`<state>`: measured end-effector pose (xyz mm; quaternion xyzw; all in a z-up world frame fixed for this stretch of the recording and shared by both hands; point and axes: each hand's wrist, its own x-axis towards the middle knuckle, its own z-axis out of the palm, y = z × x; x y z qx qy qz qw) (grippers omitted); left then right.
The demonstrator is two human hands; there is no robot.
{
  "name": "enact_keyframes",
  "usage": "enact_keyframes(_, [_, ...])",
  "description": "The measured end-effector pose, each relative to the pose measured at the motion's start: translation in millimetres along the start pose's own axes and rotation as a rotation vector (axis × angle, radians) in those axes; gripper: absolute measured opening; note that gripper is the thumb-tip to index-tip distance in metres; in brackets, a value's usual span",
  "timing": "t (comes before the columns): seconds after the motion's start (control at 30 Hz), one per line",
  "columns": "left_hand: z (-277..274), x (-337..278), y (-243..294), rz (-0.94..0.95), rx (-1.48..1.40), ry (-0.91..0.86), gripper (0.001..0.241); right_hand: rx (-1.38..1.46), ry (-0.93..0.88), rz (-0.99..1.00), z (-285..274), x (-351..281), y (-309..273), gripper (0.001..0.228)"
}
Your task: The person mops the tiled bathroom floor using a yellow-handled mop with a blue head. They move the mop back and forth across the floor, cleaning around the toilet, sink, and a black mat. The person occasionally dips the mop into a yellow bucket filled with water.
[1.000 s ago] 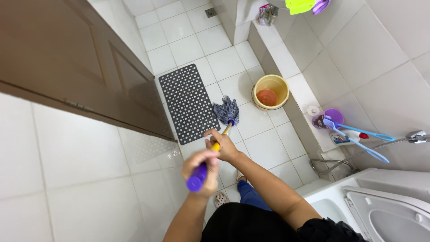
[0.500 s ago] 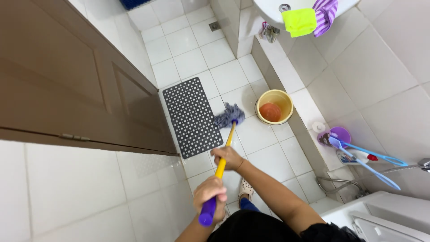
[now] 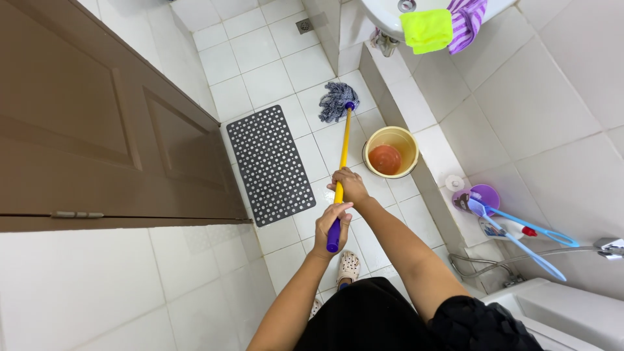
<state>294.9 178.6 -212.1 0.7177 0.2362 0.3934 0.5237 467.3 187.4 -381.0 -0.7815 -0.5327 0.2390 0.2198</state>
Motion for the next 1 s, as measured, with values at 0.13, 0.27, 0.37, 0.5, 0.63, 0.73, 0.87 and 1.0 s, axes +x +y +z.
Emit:
enact_keyframes(0.13, [-10, 18, 17, -0.17, 0.012, -0.039, 0.025, 0.067, 0.095, -0.057, -28, -5, -28, 0.032])
enact_keyframes(0.27, [-23, 48, 37, -0.094, -0.089, -0.096, 0.033, 0.179, 0.165, -0.108, -53, 2, -53, 0.042])
enact_keyframes(0.37, [-29, 65, 47, 0.029, -0.154, -0.158, 0.039, 0.253, 0.22, -0.117, -69, 2, -66, 0.05])
enact_keyframes(0.5, [-41, 86, 54, 0.077, -0.261, -0.286, 0.047, 0.316, 0.269, -0.06, -77, 1, -78, 0.052])
enact_keyframes(0.63, [-67, 104, 54, 0.086, -0.34, -0.404, 0.051, 0.334, 0.369, -0.057, -68, 9, -88, 0.047])
enact_keyframes(0.73, [-95, 116, 53, 0.078, -0.368, -0.504, 0.048, 0.349, 0.383, 0.02, -67, 12, -114, 0.044])
enact_keyframes(0.87, [-126, 146, 52, 0.102, -0.414, -0.614, 0.049, 0.361, 0.402, 0.059, -71, 22, -144, 0.043])
enact_keyframes(1.0, [-153, 174, 50, 0.133, -0.455, -0.715, 0.054, 0.365, 0.445, 0.053, -67, 37, -164, 0.042])
